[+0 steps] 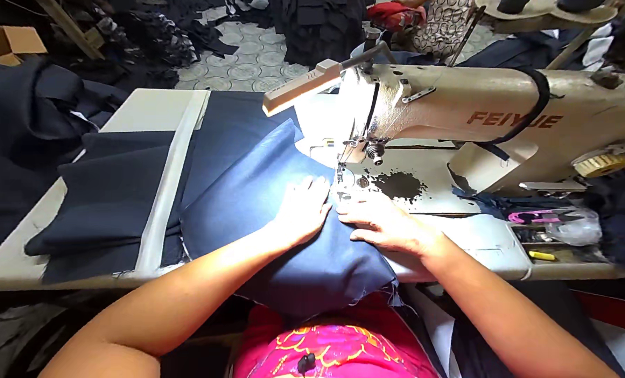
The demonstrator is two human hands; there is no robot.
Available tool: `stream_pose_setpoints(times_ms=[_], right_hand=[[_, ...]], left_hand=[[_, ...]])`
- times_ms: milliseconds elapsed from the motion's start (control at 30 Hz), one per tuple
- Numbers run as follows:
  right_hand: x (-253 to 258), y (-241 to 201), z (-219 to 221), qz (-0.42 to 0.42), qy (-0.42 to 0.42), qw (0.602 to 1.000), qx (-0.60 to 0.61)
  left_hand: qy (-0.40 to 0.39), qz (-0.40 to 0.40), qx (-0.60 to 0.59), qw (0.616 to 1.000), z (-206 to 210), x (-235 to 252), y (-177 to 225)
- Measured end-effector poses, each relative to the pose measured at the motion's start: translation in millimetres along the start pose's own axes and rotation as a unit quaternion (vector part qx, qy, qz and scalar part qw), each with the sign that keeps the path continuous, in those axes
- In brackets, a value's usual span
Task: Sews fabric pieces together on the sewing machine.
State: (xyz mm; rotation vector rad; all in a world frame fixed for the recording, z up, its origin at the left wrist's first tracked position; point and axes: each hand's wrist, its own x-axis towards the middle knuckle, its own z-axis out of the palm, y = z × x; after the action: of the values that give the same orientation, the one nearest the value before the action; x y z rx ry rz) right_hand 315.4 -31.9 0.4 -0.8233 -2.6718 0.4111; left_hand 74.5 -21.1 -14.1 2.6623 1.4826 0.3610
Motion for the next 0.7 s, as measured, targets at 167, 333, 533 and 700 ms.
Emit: stream_pose_setpoints(times_ms=[167, 333, 533, 700], right_hand=[[1.0, -4.7, 7.3, 0.063, 0.009, 0.998, -0.001], [11.6, -17.3, 19.4, 0.141, 0.047, 0.989, -0.015], [16.6, -22.3, 31.9, 0.177, 0.107, 0.978, -0.026], [18.1, -22.8, 31.3, 0.185, 0.115, 0.975, -0.035]], left_hand=[[-0.084, 0.006, -0.039, 0.996, -4.8, 26.4, -31.7], [-0.111, 0.092, -0.052, 0.988, -10.4, 55.9, -54.4], [-0.117, 0.145, -0.052, 0.981, -10.9, 74.0, -63.4], [-0.115, 0.165, -0.044, 0.978, -9.1, 82.2, -63.9]])
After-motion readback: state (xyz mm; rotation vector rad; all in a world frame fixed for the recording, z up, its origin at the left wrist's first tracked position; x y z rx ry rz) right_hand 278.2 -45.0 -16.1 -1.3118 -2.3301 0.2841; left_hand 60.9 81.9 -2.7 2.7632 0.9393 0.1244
